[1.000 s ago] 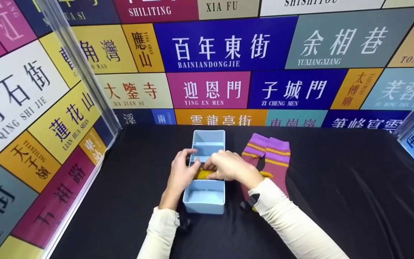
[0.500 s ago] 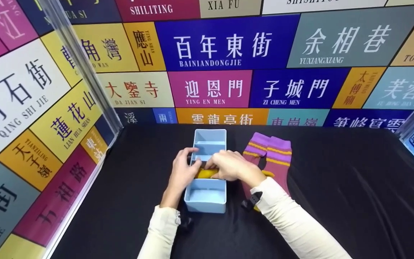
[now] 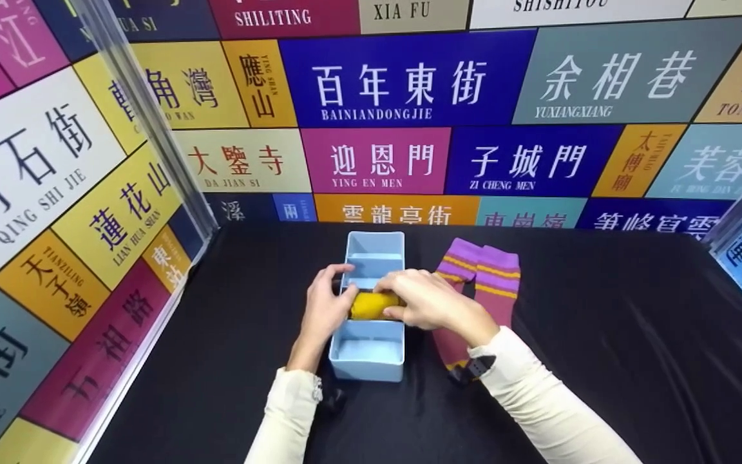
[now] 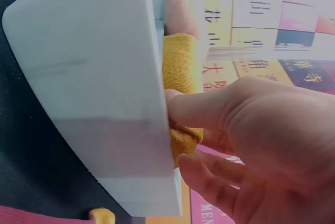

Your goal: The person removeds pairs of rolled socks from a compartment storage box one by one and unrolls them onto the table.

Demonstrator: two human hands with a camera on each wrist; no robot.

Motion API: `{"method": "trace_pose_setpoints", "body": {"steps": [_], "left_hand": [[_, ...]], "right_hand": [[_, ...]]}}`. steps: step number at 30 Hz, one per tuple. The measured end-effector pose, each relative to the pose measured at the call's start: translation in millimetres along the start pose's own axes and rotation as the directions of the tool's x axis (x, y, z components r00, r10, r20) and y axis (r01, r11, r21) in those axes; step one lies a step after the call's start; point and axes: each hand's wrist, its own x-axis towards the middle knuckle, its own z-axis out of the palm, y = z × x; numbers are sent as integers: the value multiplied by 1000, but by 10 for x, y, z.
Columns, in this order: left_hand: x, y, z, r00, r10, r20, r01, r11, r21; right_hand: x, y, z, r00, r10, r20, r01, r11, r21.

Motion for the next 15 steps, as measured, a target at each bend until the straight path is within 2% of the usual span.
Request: {"method": "trace_pose_setpoints", "body": {"steps": [6, 10, 15], "left_hand": [[-10, -6, 18, 1000, -29, 5, 29, 999, -15], [1, -19, 13, 1000, -27, -12, 27, 1000, -6], [-4, -38, 6, 999, -27, -20, 27, 1000, 1]], "right_hand": [[-143, 35, -126, 998, -11, -68, 19, 994, 109], [-204, 64, -241, 992, -2, -128, 28, 978, 205], [-317, 139, -358, 982, 19, -188, 35, 961, 276]]}}
